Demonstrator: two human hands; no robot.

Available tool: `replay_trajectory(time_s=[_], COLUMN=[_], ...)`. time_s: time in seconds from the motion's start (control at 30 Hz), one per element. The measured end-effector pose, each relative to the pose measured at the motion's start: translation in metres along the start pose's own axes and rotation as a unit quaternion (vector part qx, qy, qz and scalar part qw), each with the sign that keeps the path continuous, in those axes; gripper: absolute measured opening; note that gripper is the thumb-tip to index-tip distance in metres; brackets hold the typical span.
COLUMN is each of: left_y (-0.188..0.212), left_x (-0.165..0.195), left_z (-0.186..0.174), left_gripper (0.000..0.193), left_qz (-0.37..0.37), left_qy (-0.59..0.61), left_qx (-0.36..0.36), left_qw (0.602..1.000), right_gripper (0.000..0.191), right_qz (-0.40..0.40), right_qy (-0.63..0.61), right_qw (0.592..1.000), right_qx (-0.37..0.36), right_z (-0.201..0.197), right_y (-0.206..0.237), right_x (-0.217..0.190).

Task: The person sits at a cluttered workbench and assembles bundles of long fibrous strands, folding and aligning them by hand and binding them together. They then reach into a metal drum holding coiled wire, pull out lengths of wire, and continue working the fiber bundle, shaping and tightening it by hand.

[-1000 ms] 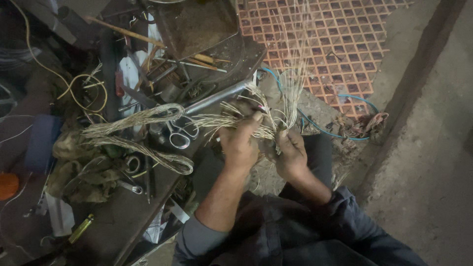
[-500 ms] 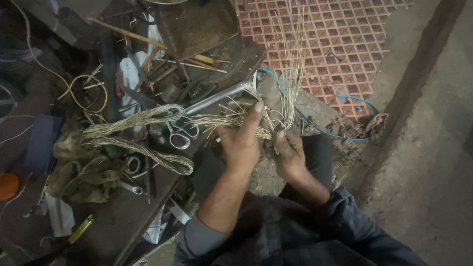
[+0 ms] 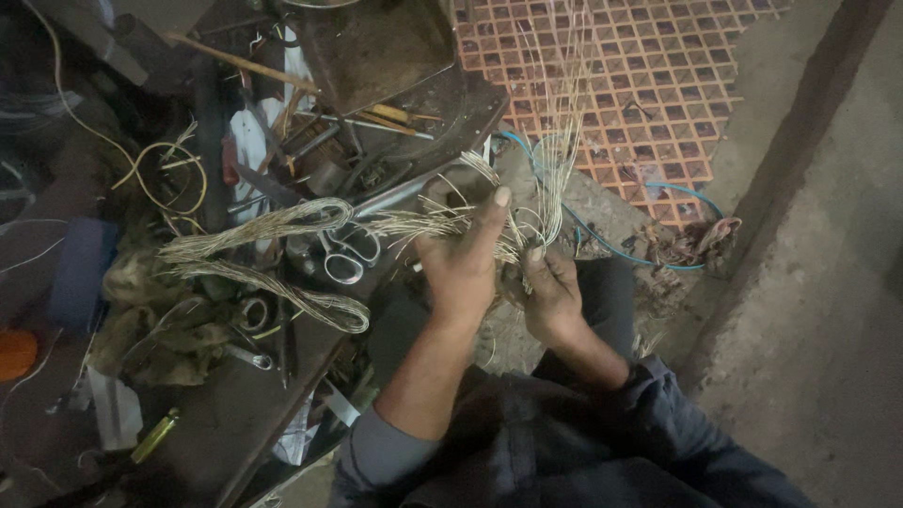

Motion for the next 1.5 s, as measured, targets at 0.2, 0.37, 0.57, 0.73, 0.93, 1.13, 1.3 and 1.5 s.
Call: replay_trajectory(time_s=[0.2,0.37,0.57,0.73,0.93,1.13,1.3,1.5], left_y=[-0.004,-0.003,-0.002,-0.003,0.001,-0.007,0.019,0.008], left_x=[0.002,0.001,0.001,-0.005,0.009,-0.008,0.017,0.000], left_z=[0.002,-0.001,-0.003,-0.006,-0.016,-0.030,-0.002,-0.013], left_gripper=[0.031,0.034,0.037,0.037,0.026,0.041,0.039,0.038], left_qz=[-0.035,-0.029,-0.034,-0.048,0.084,0.085,0.306,0.189], left_qy=[0.015,0.060,0.047,0.063,-0.177,-0.094,-0.406,-0.251], left_qx=[0.038,0.038,0.044,0.034,0.044,0.028,0.018,0.010], left_qw=[0.999,0.997,0.997,0.996,0.980,0.992,0.861,0.949], right_gripper=[0.042,0.042,0.038,0.034,0.033,0.036,0.045,0.039], right_qz=[-0.049,-0.030,-0.016,0.002,-0.001,0.045,0.039,0.027], right_qy=[-0.005,0.039,-0.013,-0.022,-0.042,-0.046,-0.045,-0.059], right_qw=[0.998,0.998,1.000,1.000,0.999,0.997,0.998,0.998], right_qx=[-0.047,-0.028,-0.016,0.011,0.006,0.037,0.006,-0.001], right_z=[0.012,0.007,0.002,-0.008,-0.008,-0.006,0.007,0.015], right_y=[-0.004,-0.004,0.001,0.005,0.007,0.007,0.003,0.000], right_x=[-0.014,-0.010,-0.003,0.008,0.007,0.005,-0.008,-0.016])
Point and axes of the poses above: each hand's wrist, its own y-axis away from the middle knuckle, its own z-axis out of the palm, x = y × z, the point moved 10 cm from there along -y, towards the middle knuckle, and after that the axes turned 13 degrees about -z, right-handed, at the moved point
